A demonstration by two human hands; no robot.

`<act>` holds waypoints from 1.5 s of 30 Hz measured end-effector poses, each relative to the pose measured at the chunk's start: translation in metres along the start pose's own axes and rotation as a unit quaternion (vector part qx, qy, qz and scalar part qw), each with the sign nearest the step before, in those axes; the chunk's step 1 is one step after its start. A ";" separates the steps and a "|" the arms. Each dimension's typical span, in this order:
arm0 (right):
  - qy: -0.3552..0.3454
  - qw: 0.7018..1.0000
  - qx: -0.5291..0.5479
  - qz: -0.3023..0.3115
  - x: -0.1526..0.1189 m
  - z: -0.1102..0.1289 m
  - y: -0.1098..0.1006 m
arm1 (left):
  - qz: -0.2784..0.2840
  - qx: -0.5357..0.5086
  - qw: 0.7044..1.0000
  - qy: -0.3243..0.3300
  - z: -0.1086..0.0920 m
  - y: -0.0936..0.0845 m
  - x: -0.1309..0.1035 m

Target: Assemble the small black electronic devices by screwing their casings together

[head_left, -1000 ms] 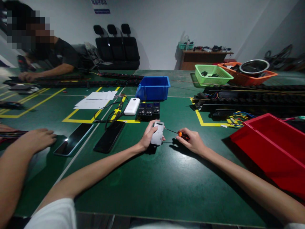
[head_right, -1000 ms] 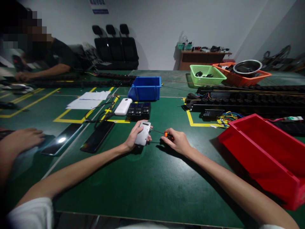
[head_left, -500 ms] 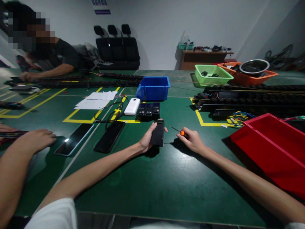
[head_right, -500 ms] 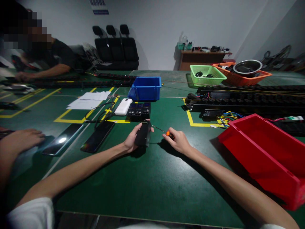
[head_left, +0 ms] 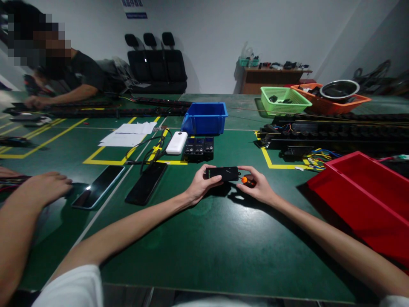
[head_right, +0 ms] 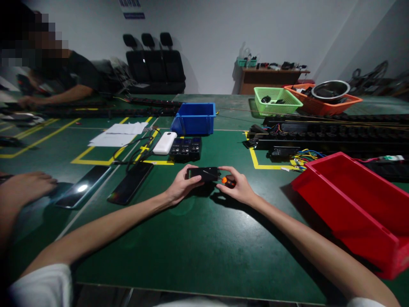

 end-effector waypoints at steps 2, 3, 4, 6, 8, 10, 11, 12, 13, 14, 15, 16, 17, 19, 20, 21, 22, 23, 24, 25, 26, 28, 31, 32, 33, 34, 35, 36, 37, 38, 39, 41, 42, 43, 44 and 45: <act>-0.017 1.000 -0.013 -0.013 0.000 0.001 0.000 | 0.018 -0.014 1.000 -0.012 0.002 0.003 -0.001; -0.024 0.999 -0.021 -0.026 0.001 0.001 -0.001 | 0.026 -0.027 0.999 -0.023 0.003 0.003 -0.002; -0.029 0.999 -0.027 -0.034 0.001 0.001 -0.002 | 0.029 -0.043 0.998 -0.037 0.003 0.003 -0.002; -0.036 0.998 -0.029 -0.030 0.003 0.001 -0.001 | 0.028 -0.070 0.995 -0.068 0.003 0.002 -0.002; -0.036 0.999 -0.024 -0.012 0.003 0.001 0.000 | 0.050 -0.076 0.990 -0.112 0.001 0.004 -0.004; -0.039 0.999 -0.019 0.003 0.004 0.001 0.001 | 0.115 -0.076 0.977 -0.164 0.001 0.010 -0.007; -0.042 0.999 -0.015 0.008 0.004 0.001 0.001 | 0.150 -0.077 0.968 -0.185 0.001 0.013 -0.010; -0.046 0.999 -0.010 0.012 0.004 0.002 0.001 | 0.181 -0.077 0.960 -0.201 0.001 0.016 -0.012; -0.051 0.999 -0.005 0.015 0.004 0.003 0.002 | 0.205 -0.075 0.953 -0.210 0.001 0.018 -0.014; -0.052 0.998 -0.004 0.016 0.004 0.004 0.002 | 0.221 -0.071 0.949 -0.212 0.001 0.020 -0.015; -0.050 0.999 -0.004 0.019 0.003 0.004 0.002 | 0.230 -0.065 0.949 -0.208 0.002 0.020 -0.016; -0.043 0.999 -0.002 0.024 0.003 0.004 0.003 | 0.230 -0.059 0.951 -0.197 0.002 0.020 -0.016; -0.034 0.999 0.004 0.029 0.003 0.003 0.003 | 0.224 -0.052 0.956 -0.181 0.002 0.019 -0.014; -0.016 0.999 0.038 0.029 0.002 0.000 0.004 | 0.196 -0.033 0.970 -0.140 -0.001 0.015 -0.011; -0.010 0.998 0.060 0.022 0.002 -0.001 0.003 | 0.179 -0.020 0.977 -0.118 -0.002 0.013 -0.009; -0.007 0.997 0.080 0.012 0.002 -0.002 0.003 | 0.160 -0.006 0.982 -0.096 -0.003 0.011 -0.007; -0.004 0.996 0.092 0.003 0.002 -0.002 0.002 | 0.141 0.009 0.987 -0.074 -0.005 0.009 -0.005; -0.003 0.995 0.095 0.001 0.002 -0.002 0.002 | 0.124 0.024 0.990 -0.054 -0.006 0.007 -0.003; -0.002 0.996 0.092 0.005 0.002 -0.002 0.002 | 0.110 0.038 0.993 -0.036 -0.007 0.006 -0.002; -0.003 0.996 0.085 0.014 0.003 -0.001 0.002 | 0.098 0.050 0.994 -0.018 -0.008 0.004 -0.001; -0.005 0.996 0.080 0.025 0.003 0.001 0.002 | 0.088 0.060 0.994 -0.003 -0.008 0.003 0.000; -0.002 0.996 0.080 0.035 0.003 0.002 0.001 | 0.076 0.072 0.994 0.019 -0.007 0.000 0.002; 0.019 0.994 0.106 0.032 0.004 0.000 -0.001 | 0.062 0.085 0.993 0.047 -0.007 -0.004 0.004; 0.028 0.992 0.115 0.033 0.004 -0.002 -0.001 | 0.057 0.091 0.993 0.056 -0.008 -0.005 0.005; 0.036 0.991 0.122 0.036 0.004 -0.004 0.000 | 0.052 0.098 0.992 0.064 -0.008 -0.006 0.005; 0.042 0.990 0.126 0.039 0.004 -0.005 0.000 | 0.048 0.105 0.991 0.069 -0.009 -0.007 0.006; 0.046 0.990 0.129 0.042 0.004 -0.006 0.001 | 0.045 0.112 0.990 0.072 -0.009 -0.007 0.006; 0.050 0.989 0.130 0.045 0.004 -0.007 0.001 | 0.043 0.118 0.989 0.074 -0.009 -0.007 0.006; 0.052 0.989 0.132 0.046 0.004 -0.007 0.001 | 0.042 0.122 0.989 0.075 -0.010 -0.007 0.006; 0.053 0.989 0.132 0.045 0.004 -0.008 0.001 | 0.041 0.125 0.988 0.076 -0.010 -0.007 0.006; 0.054 0.989 0.133 0.044 0.004 -0.008 0.001 | 0.039 0.128 0.988 0.078 -0.010 -0.007 0.006; 0.055 0.989 0.133 0.040 0.004 -0.009 0.000 | 0.036 0.137 0.986 0.082 -0.011 -0.006 0.005; 0.056 0.989 0.132 0.039 0.004 -0.009 0.000 | 0.033 0.144 0.985 0.086 -0.011 -0.006 0.005; 0.057 0.989 0.132 0.039 0.004 -0.010 0.000 | 0.032 0.151 0.984 0.090 -0.011 -0.006 0.005; 0.059 0.988 0.133 0.041 0.004 -0.010 0.000 | 0.031 0.158 0.982 0.094 -0.011 -0.006 0.005; 0.061 0.988 0.135 0.044 0.004 -0.011 0.001 | 0.030 0.164 0.981 0.101 -0.012 -0.006 0.005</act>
Point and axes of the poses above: each hand's wrist, its own x-axis towards the middle knuckle, its own y-axis out of the palm, z = x × y, the point moved 5 cm from there along x, towards the middle knuckle, and after that the axes turned 7 degrees about -x, right-handed, at the moved point
